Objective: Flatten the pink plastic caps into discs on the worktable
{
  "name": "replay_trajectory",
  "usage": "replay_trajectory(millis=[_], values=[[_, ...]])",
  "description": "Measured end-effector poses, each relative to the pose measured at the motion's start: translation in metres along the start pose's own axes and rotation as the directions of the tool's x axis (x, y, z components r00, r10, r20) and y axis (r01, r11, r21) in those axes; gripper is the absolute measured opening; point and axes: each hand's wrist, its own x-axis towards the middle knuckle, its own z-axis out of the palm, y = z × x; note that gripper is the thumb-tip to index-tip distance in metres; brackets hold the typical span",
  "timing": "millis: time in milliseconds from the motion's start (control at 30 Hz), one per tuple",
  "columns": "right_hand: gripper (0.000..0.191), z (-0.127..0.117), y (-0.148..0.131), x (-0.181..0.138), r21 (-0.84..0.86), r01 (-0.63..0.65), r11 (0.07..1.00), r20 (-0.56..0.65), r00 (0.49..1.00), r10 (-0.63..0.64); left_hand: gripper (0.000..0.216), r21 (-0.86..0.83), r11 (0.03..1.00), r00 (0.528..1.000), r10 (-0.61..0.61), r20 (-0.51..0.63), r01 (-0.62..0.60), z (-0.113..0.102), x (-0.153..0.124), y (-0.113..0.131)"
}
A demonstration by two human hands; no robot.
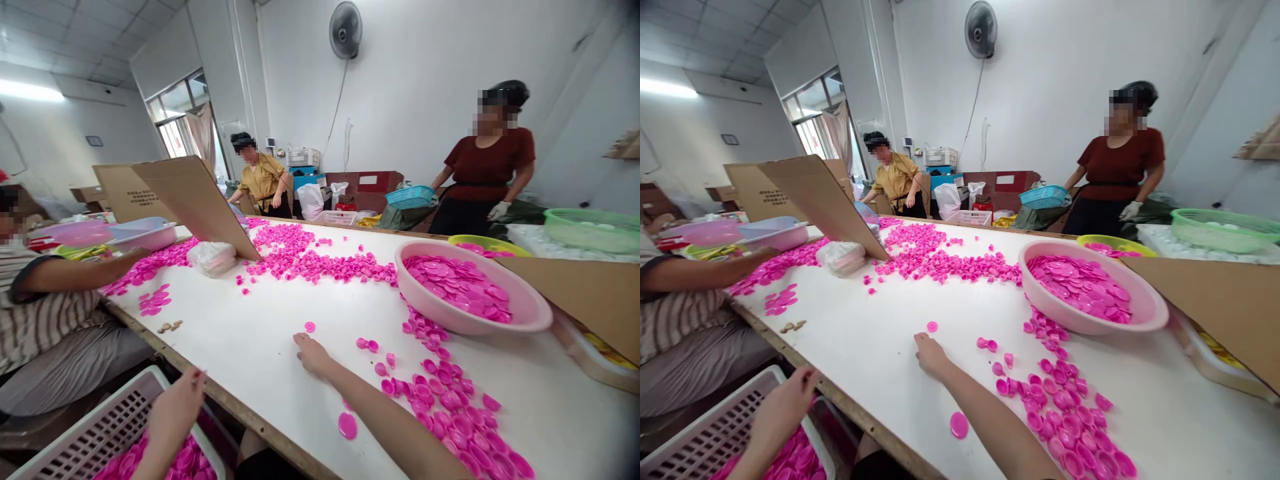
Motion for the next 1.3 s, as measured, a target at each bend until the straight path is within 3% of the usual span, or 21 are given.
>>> replay_trajectory(millis=[67,133,233,367,433,500,600,733,833,933,1033,1200,1300], values=[[0.033,0.009,0.002,-0.005,-0.021,-0.041,0.999,-0.032,0.999,0.041,0.033,0.136,0.991,0.994,0.009,-0.112,0.006,0.002,-0.001,-0.023],[0.02,0.011,0.013,-0.019,-0.022,-0.106,0.994,-0.067,0.992,0.104,0.034,0.074,0.989,0.978,0.136,-0.158,-0.126,0.014,0.001,-0.005],[0.016,0.003,0.038,-0.054,0.018,-0.192,0.981,-0.144,0.971,0.192,0.033,-0.223,0.883,0.911,0.392,-0.129,-0.412,0.041,0.004,0.083],[0.018,-0.016,0.071,-0.104,0.02,-0.225,0.974,-0.236,0.946,0.223,0.047,-0.446,0.684,0.787,0.611,-0.081,-0.577,0.073,0.003,0.228],[0.018,-0.02,0.083,-0.123,0.003,-0.251,0.968,-0.263,0.934,0.243,0.057,-0.471,0.618,0.711,0.702,-0.031,-0.63,0.085,0.001,0.279],[0.02,-0.02,0.091,-0.135,-0.004,-0.263,0.965,-0.285,0.925,0.251,0.054,-0.512,0.548,0.655,0.754,-0.04,-0.662,0.094,0.0,0.307],[0.022,-0.017,0.095,-0.144,-0.052,-0.262,0.964,-0.279,0.93,0.238,0.041,-0.563,0.5,0.652,0.752,-0.094,-0.658,0.102,-0.007,0.308],[0.024,-0.027,0.086,-0.139,-0.138,-0.308,0.941,-0.319,0.913,0.253,0.031,-0.636,0.488,0.711,0.689,-0.14,-0.598,0.104,-0.02,0.261],[0.026,-0.042,0.074,-0.12,0.106,-0.287,0.952,-0.276,0.911,0.305,0.025,-0.704,0.52,0.805,0.581,-0.124,-0.484,0.101,-0.026,0.226],[0.022,-0.048,0.064,-0.095,0.384,-0.307,0.871,-0.167,0.905,0.392,0.042,-0.724,0.57,0.873,0.479,-0.091,-0.388,0.096,-0.029,0.213],[0.021,-0.042,0.055,-0.076,0.48,-0.323,0.816,-0.104,0.902,0.418,0.047,-0.719,0.584,0.879,0.47,-0.078,-0.376,0.093,-0.031,0.215],[0.017,-0.032,0.047,-0.068,0.401,-0.122,0.908,-0.253,0.938,0.238,0.048,-0.733,0.574,0.881,0.467,-0.074,-0.365,0.097,-0.029,0.217],[0.021,-0.03,0.049,-0.071,0.334,-0.096,0.938,-0.262,0.946,0.19,0.048,-0.754,0.548,0.881,0.465,-0.087,-0.363,0.099,-0.028,0.216]])
